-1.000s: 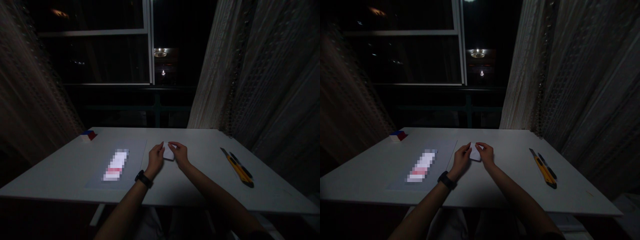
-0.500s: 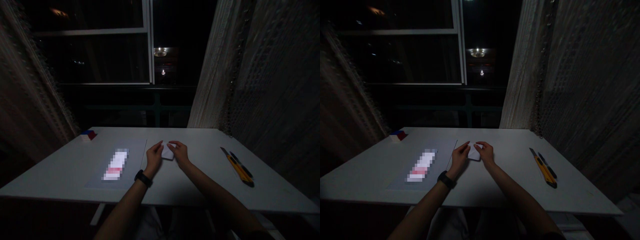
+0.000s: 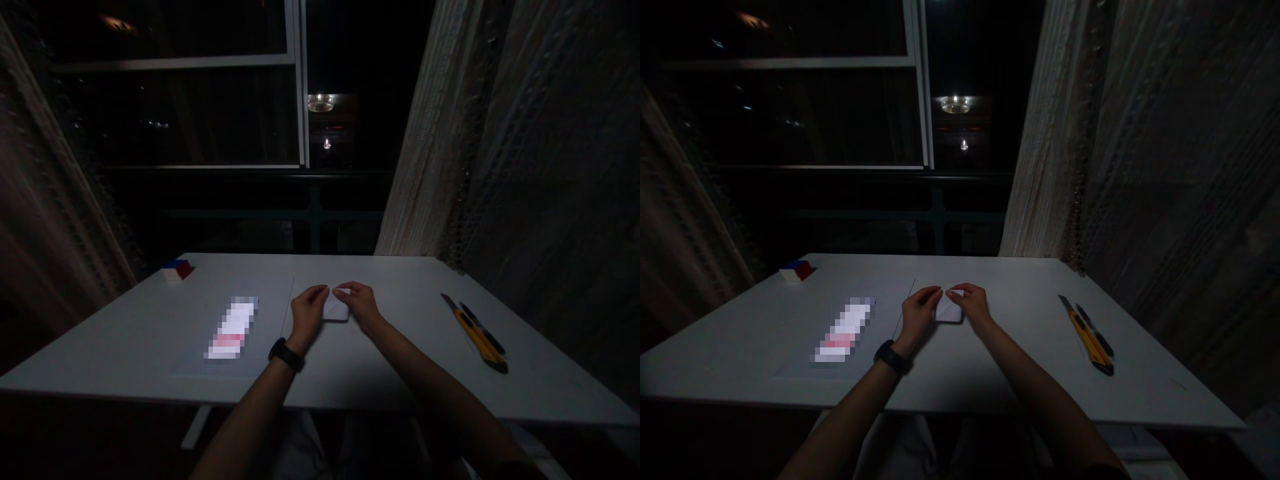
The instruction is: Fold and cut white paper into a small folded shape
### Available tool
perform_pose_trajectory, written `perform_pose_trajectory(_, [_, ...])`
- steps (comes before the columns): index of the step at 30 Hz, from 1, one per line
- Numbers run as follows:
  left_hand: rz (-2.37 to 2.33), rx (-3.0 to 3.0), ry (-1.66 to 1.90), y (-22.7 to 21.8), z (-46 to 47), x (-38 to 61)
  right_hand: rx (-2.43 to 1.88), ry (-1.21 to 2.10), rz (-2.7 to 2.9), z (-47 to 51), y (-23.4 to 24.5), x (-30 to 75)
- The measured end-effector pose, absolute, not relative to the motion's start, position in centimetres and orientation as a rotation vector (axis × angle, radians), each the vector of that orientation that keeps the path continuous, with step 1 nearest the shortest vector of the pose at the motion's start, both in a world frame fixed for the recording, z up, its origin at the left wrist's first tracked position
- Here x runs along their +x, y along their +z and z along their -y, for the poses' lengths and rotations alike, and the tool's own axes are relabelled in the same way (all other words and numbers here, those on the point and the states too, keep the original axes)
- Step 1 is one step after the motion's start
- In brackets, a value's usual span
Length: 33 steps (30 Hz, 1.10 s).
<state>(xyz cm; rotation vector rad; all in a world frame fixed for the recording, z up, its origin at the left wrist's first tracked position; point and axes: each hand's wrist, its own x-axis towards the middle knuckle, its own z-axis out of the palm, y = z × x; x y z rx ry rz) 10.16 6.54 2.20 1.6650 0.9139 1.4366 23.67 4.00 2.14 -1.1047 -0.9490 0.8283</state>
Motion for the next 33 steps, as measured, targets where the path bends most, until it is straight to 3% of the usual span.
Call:
perform_pose_trajectory(13, [-0.988,1.606,1.44,1.9,-7.4,9.9,-1.109,1.14,0.83,-3.5,3.0,24.4])
perform_pose_trajectory(33, [-1.046,1.58,1.452,2.3,-7.3,9.7,-1.177,1.116,0.852,-3.6,3.2,24.6])
